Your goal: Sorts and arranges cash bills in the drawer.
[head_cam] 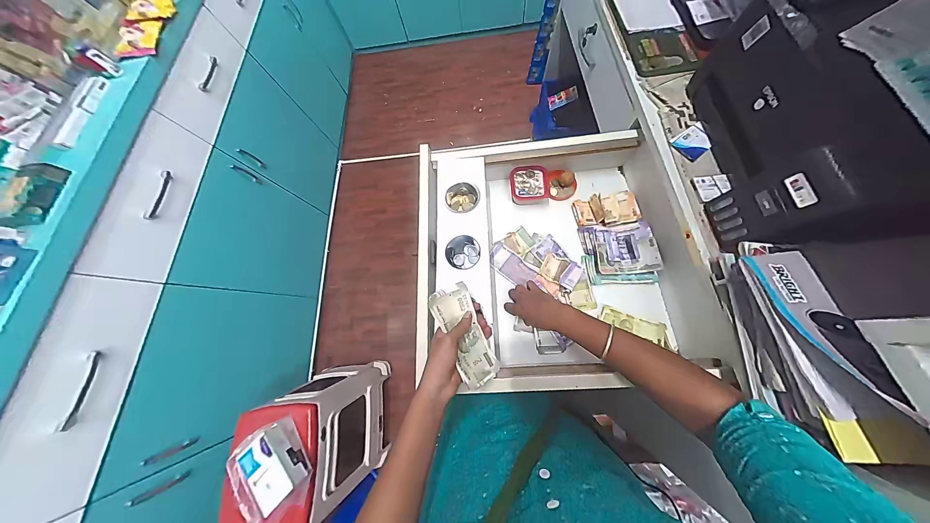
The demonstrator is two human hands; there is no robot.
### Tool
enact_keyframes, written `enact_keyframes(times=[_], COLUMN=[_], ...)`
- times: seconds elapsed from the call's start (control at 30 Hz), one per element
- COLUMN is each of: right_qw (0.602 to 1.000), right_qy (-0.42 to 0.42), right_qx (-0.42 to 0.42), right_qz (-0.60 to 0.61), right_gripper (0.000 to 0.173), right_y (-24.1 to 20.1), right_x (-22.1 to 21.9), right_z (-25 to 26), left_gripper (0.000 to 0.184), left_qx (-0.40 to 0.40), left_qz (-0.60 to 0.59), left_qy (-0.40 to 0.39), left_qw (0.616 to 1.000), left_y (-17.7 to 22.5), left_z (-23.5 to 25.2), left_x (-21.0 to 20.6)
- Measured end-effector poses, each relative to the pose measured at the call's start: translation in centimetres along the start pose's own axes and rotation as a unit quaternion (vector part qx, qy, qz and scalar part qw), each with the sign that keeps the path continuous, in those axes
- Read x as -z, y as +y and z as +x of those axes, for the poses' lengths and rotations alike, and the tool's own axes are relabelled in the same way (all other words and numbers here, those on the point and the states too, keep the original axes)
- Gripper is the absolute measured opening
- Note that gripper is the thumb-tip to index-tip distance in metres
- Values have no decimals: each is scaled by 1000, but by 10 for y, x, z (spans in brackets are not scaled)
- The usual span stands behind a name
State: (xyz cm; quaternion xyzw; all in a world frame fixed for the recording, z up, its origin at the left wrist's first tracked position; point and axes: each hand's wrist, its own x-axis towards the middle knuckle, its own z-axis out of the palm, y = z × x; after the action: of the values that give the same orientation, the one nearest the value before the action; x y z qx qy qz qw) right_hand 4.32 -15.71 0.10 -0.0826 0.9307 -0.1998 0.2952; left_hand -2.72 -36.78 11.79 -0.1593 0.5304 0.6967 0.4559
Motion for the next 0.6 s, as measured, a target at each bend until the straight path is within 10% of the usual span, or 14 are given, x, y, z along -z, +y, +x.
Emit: enact_keyframes(times=[0.23, 0.37, 0.6], right_qw=[997, 998, 963], right_qy=[-72, -59, 220], right_qx=[13, 27, -84], right_qz=[10, -20, 129], right_gripper=[46, 22, 29], right_y=[3, 5, -20], right_x=[-9, -7, 44], right_z=[-15, -19, -55], left_gripper=[27, 27, 31], left_qx=[0, 1, 31], left_qz=[-7, -13, -7], left_qy=[33, 37, -15], left_qw=[999, 999, 999], left_y=[-2, -3, -11], left_z=[-4, -5, -8], left_x=[10, 13, 6])
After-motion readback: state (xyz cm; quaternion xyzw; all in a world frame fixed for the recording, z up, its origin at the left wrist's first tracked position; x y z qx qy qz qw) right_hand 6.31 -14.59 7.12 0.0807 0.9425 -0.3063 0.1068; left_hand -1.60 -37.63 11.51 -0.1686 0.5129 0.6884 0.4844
